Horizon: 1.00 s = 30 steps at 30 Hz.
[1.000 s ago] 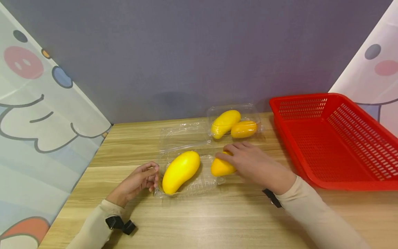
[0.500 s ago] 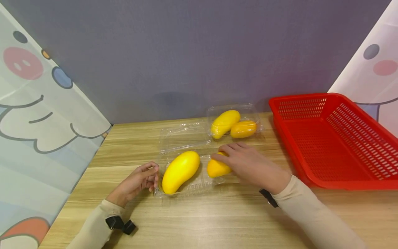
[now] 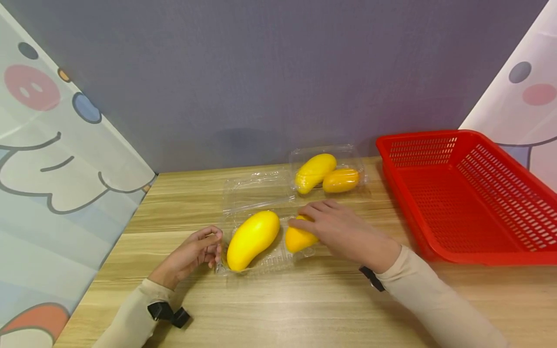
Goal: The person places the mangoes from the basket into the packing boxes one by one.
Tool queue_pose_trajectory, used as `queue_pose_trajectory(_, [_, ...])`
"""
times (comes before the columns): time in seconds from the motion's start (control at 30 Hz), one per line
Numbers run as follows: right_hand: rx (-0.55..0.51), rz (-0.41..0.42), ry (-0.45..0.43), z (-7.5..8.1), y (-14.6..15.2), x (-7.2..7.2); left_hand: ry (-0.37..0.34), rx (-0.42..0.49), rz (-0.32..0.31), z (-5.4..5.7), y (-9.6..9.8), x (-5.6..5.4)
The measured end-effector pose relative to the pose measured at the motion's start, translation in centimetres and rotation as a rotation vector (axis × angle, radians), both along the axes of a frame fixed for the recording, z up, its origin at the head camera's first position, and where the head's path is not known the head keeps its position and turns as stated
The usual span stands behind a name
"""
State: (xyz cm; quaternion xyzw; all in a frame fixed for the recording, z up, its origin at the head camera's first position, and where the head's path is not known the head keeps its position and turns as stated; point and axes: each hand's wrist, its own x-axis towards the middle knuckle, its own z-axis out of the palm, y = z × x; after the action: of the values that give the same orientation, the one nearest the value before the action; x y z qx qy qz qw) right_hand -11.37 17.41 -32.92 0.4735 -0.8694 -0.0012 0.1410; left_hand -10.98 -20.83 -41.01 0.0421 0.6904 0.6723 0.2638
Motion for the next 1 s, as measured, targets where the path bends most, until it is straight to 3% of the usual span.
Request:
queue_pose_trajectory(0.73, [0.019,0.058,-0.004,-0.5,-0.9,-0.3,0.006,0.006,0.008,0.3,0.0,0.1])
queue_pose_trajectory(1.0, [0.052,0.116,0.017,-0.7,-2.2,-0.1,-0.003,-0.007,0.011,0.3,0.2,0.1])
